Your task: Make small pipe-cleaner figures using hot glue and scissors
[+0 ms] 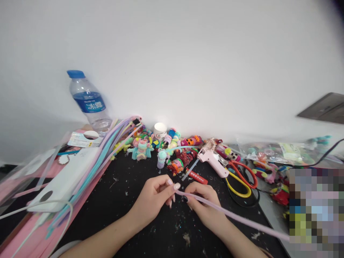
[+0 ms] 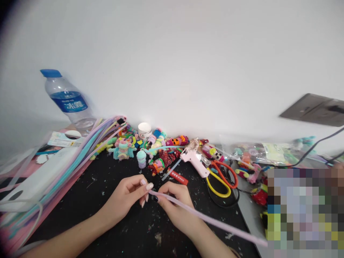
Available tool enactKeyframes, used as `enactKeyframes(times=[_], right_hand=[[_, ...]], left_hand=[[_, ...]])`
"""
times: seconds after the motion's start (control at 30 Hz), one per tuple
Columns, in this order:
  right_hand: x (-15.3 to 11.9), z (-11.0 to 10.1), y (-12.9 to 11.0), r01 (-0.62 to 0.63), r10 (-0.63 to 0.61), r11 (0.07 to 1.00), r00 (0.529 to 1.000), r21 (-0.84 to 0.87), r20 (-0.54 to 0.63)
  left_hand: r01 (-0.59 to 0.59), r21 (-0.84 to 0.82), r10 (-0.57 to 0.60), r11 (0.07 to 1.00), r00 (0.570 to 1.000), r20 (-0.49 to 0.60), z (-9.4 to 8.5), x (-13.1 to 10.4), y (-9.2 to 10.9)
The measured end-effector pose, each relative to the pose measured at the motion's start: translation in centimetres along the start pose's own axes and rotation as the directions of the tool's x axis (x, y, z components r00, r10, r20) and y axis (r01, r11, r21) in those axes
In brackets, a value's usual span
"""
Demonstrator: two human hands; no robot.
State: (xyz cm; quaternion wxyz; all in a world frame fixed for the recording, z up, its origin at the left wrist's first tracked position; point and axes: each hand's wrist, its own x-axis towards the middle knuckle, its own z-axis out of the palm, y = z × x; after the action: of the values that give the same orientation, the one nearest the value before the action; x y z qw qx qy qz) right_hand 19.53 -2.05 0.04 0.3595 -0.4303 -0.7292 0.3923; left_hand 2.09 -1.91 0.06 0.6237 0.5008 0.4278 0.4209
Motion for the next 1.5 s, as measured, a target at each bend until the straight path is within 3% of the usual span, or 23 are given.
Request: enactKeyframes(times=[0.2, 0.53, 0.67, 0.97, 1.1, 1.27, 1.37, 1.5], right_hand=[[-0.4, 0.0, 0.7, 0.004, -0.004, 1.000, 1.000, 0.030, 0.006], [-0.4, 0.6, 0.0, 0.070, -0.069, 0.997, 0.996, -0.018, 0.051], [-0.5, 0.9, -0.5, 0.103, -0.099, 0.994, 0.989, -0.034, 0.109], [-0.6, 1.2, -0.7, 0.130, -0.126, 0.991, 0.987, -0.041, 0.103], [-0.4, 1.1, -0.6, 0.123, -0.121, 0.990, 0.992, -0.062, 0.030], [-0.2, 0.8, -0.2, 0.050, -0.066, 0.995, 0.979, -0.087, -0.193], [-0.2, 0.7, 0.0, -0.016, 0.006, 0.999, 0.979, -0.046, -0.205], [-0.1, 0.8, 0.0, -0.031, 0.032, 0.999, 0.986, 0.012, -0.161]], left_hand=[[0.102, 0.030, -0.107, 0.994, 0.971, 0.213, 0.4, -0.5, 0.2], [0.190, 0.162, -0.241, 0.968, 0.883, 0.402, 0.5, -0.9, 0.3], [0.163, 0.236, -0.251, 0.958, 0.874, 0.416, 0.6, -1.2, 0.7], [0.188, 0.254, -0.284, 0.949, 0.860, 0.423, 0.7, -1.3, 0.1], [0.112, 0.265, -0.217, 0.958, 0.885, 0.412, 0.7, -1.1, -0.1], [-0.192, 0.402, 0.092, 0.895, 0.963, 0.253, 0.3, -0.6, 0.5], [-0.268, 0.500, 0.194, 0.823, 0.961, 0.196, -0.1, -0.4, 0.5], [-0.368, 0.602, 0.302, 0.709, 0.929, 0.212, -0.4, -0.3, 0.1]])
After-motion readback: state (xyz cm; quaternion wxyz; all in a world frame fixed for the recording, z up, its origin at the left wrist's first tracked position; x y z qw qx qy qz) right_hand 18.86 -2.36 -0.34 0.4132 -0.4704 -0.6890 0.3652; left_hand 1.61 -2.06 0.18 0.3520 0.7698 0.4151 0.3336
